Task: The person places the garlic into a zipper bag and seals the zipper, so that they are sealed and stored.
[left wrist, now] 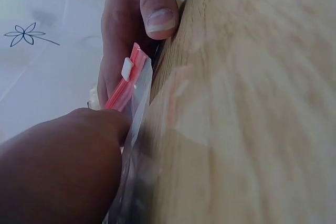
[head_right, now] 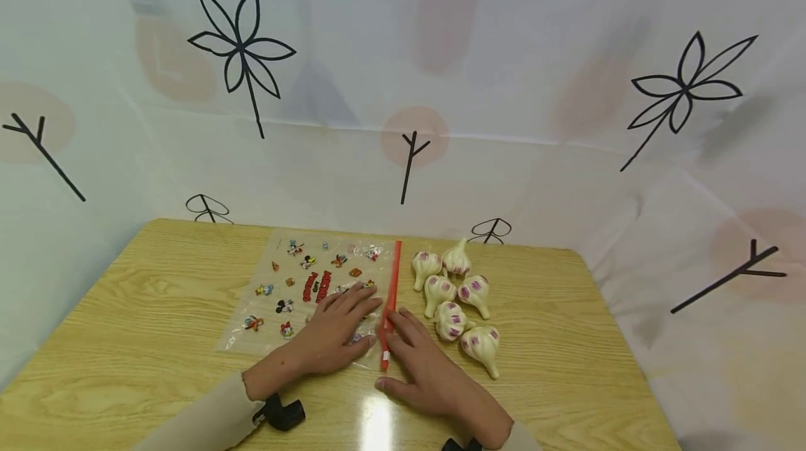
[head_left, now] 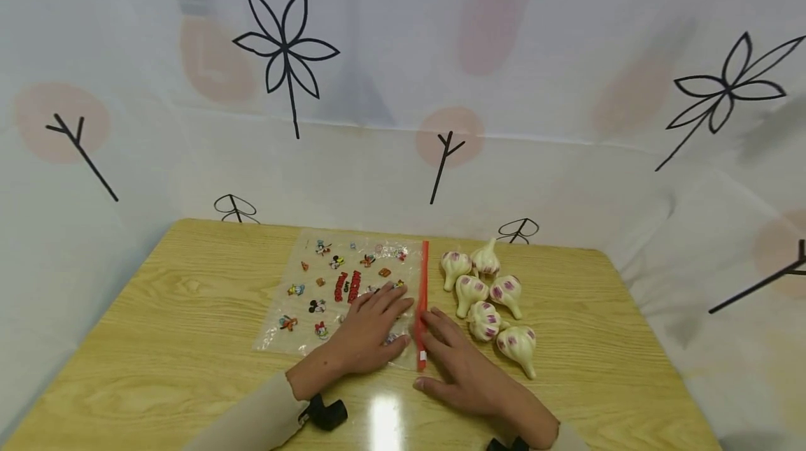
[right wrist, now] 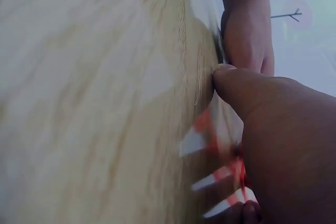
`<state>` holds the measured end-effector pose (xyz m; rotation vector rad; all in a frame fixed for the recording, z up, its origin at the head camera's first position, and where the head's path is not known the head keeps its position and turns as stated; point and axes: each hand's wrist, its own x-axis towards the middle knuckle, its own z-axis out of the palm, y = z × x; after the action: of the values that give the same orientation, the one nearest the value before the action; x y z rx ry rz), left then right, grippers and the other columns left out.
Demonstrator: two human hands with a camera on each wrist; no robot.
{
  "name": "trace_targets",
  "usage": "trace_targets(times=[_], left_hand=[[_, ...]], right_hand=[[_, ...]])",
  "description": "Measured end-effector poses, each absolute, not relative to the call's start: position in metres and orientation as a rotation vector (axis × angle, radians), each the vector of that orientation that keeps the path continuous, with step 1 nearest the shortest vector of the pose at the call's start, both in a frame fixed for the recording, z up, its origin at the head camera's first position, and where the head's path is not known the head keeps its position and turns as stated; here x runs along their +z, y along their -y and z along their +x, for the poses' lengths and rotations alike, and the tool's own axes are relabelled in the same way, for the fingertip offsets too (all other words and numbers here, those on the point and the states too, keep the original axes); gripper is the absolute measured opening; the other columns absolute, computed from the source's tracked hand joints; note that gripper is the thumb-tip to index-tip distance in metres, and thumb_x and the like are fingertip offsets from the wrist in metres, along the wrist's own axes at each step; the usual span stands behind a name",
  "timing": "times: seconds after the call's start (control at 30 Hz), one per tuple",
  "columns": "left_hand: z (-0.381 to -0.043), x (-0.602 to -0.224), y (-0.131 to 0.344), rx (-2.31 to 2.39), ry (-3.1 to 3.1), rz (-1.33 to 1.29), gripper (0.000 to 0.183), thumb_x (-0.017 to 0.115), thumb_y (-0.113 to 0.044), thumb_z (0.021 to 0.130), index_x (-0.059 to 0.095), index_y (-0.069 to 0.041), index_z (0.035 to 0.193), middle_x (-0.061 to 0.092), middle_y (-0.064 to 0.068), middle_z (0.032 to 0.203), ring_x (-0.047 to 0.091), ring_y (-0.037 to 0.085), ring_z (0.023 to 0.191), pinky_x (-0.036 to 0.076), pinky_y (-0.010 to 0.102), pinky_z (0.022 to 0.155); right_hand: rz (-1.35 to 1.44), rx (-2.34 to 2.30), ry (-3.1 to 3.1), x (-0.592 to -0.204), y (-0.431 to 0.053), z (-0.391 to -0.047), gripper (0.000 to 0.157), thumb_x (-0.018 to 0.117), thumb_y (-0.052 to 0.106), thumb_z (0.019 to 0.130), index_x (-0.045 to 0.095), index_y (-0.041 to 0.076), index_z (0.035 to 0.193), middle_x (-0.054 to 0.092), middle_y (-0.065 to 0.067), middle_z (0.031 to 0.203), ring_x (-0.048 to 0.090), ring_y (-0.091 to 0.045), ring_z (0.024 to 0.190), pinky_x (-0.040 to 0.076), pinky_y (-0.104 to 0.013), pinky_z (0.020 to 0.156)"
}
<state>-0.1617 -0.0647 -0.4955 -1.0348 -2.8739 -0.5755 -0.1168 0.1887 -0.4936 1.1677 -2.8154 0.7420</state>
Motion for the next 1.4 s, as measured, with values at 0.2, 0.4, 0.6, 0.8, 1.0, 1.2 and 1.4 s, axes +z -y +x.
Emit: trace_targets(times=[0.2,0.4,0.6,0.8,1.0,1.2,1.4], left_hand=[[-0.162,-0.497,0.062,-0.691,2.839,-0.983,0.068,0.061,-0.042,0.104,0.039,-0.021,0.165,0.038,0.009,0.168,0.031,0.029,0.157,0.026,0.063,0.123],[-0.159,-0.497,0.057,-0.754,2.813,-1.018,0.066,0.063,-0.029,0.103,0.041,-0.043,0.163,0.035,0.013,0.168,0.029,0.04,0.157,0.026,0.071,0.12],[-0.148,-0.493,0.045,-0.674,2.717,-1.047,0.067,0.065,-0.016,0.095,0.05,-0.029,0.159,0.033,0.012,0.168,0.034,0.037,0.154,0.038,0.067,0.113],[-0.132,-0.488,0.032,-0.48,2.65,-1.036,0.055,0.063,-0.014,0.093,0.061,-0.015,0.148,0.049,0.003,0.156,0.037,0.03,0.15,0.041,0.054,0.112],[-0.124,-0.487,0.028,-0.368,2.715,-0.985,0.042,0.063,-0.016,0.095,0.069,-0.013,0.137,0.058,0.001,0.146,0.04,0.038,0.146,0.037,0.055,0.117],[-0.123,-0.49,0.029,-0.318,2.776,-0.948,0.04,0.062,-0.019,0.097,0.067,-0.015,0.137,0.059,0.001,0.143,0.043,0.037,0.144,0.038,0.055,0.115],[-0.123,-0.49,0.03,-0.345,2.821,-0.895,0.04,0.062,-0.024,0.098,0.066,-0.018,0.138,0.058,-0.001,0.143,0.047,0.03,0.141,0.042,0.056,0.108]], right_hand=[[1.204,0.743,2.741,-0.496,-0.188,-0.118,0.077,0.07,0.049,0.101,0.044,0.011,0.163,0.025,-0.021,0.173,0.026,-0.049,0.157,0.036,-0.065,0.118],[1.198,0.702,2.764,-0.495,-0.189,-0.118,0.075,0.068,0.05,0.102,0.043,0.016,0.164,0.021,-0.022,0.174,0.023,-0.048,0.158,0.035,-0.066,0.118],[1.221,0.669,2.74,-0.497,-0.188,-0.118,0.068,0.067,0.048,0.103,0.046,0.024,0.163,0.022,-0.023,0.173,0.023,-0.047,0.158,0.037,-0.066,0.117],[1.241,0.611,2.685,-0.498,-0.186,-0.119,0.062,0.065,0.048,0.104,0.051,0.026,0.16,0.024,-0.022,0.173,0.029,-0.05,0.155,0.043,-0.066,0.113],[1.223,0.556,2.717,-0.498,-0.186,-0.118,0.059,0.06,0.053,0.105,0.056,0.024,0.156,0.022,-0.027,0.172,0.027,-0.05,0.156,0.04,-0.065,0.116],[1.217,0.551,2.721,-0.499,-0.185,-0.118,0.054,0.059,0.053,0.106,0.059,0.026,0.153,0.023,-0.027,0.172,0.028,-0.05,0.156,0.04,-0.065,0.115],[1.231,0.59,2.775,-0.494,-0.185,-0.117,0.06,0.062,0.048,0.105,0.052,0.025,0.159,0.02,-0.026,0.173,0.024,-0.05,0.157,0.039,-0.066,0.116]])
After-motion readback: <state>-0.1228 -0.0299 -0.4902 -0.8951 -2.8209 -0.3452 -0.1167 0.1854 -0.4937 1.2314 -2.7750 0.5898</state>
